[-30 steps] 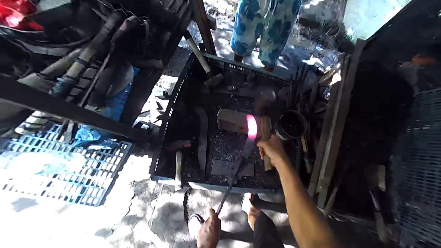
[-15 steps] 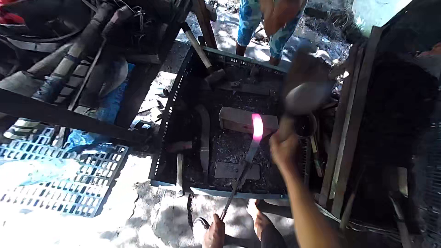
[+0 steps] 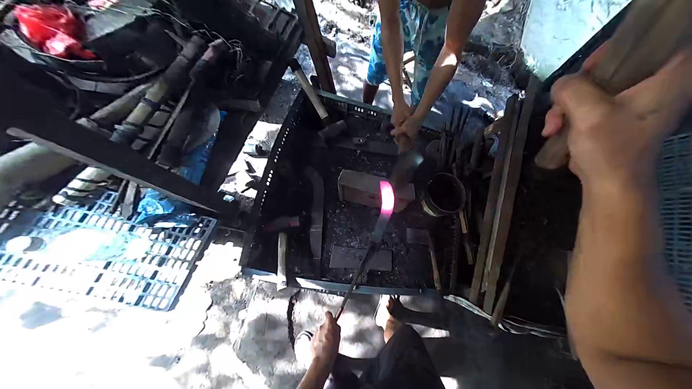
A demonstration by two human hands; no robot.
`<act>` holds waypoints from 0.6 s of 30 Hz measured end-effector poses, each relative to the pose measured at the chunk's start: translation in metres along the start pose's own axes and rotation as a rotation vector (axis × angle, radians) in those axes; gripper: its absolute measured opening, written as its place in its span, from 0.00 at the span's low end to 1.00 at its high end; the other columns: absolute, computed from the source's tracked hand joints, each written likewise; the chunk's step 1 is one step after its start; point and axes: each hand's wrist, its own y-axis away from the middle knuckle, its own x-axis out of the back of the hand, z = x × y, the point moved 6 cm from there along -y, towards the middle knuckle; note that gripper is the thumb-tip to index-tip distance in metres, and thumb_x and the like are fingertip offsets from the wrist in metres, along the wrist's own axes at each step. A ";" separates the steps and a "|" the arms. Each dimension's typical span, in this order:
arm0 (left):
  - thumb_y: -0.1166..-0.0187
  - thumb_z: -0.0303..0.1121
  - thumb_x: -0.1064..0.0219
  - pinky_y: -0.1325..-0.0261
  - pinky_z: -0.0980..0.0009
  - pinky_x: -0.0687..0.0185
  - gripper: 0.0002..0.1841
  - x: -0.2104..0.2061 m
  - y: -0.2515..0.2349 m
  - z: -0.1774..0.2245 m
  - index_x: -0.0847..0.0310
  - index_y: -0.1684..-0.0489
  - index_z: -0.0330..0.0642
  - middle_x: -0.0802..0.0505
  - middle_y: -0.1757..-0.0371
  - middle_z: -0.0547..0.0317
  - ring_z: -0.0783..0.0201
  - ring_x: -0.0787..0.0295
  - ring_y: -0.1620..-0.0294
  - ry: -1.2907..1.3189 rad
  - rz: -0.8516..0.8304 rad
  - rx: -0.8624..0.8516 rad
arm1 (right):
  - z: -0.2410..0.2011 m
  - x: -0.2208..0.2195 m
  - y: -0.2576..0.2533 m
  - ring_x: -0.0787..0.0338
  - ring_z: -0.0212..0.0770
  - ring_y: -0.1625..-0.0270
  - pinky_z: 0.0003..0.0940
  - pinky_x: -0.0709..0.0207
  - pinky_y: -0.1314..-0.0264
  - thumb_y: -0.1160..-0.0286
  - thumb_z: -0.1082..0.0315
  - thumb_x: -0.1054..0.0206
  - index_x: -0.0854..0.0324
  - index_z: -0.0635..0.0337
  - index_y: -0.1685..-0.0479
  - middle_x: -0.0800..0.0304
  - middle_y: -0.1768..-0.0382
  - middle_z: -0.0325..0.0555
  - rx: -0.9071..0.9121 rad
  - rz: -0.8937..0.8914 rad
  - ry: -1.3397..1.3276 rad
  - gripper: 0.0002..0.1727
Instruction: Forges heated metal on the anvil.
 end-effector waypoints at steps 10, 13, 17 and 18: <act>0.13 0.43 0.46 0.54 0.39 0.11 0.22 0.019 0.017 -0.004 0.30 0.24 0.44 0.04 0.55 0.41 0.38 0.04 0.53 -0.067 0.034 -0.005 | 0.229 -0.257 0.319 0.19 0.41 0.87 0.36 0.19 0.85 0.32 0.77 0.32 0.27 0.68 0.50 0.21 0.82 0.48 -1.231 -0.371 -0.286 0.14; 0.11 0.44 0.47 0.53 0.38 0.11 0.23 0.041 0.040 -0.002 0.31 0.22 0.46 0.05 0.53 0.40 0.38 0.04 0.52 -0.061 0.039 -0.022 | 0.147 -0.155 0.249 0.17 0.40 0.83 0.37 0.17 0.79 0.31 0.74 0.29 0.25 0.65 0.49 0.19 0.80 0.46 -1.046 -0.391 -0.218 0.14; 0.11 0.43 0.48 0.49 0.38 0.11 0.22 0.023 0.009 -0.012 0.32 0.22 0.48 0.05 0.49 0.41 0.39 0.05 0.47 -0.027 0.007 -0.015 | 0.050 -0.037 0.146 0.11 0.43 0.75 0.45 0.11 0.70 0.32 0.66 0.26 0.24 0.63 0.36 0.11 0.69 0.48 -0.588 -0.336 0.057 0.25; 0.11 0.42 0.48 0.48 0.39 0.11 0.22 0.017 0.007 -0.019 0.32 0.22 0.48 0.05 0.49 0.41 0.39 0.05 0.47 -0.033 -0.005 -0.002 | 0.033 -0.017 0.119 0.08 0.42 0.72 0.45 0.08 0.67 0.33 0.65 0.26 0.24 0.64 0.35 0.10 0.66 0.47 -0.472 -0.295 0.104 0.26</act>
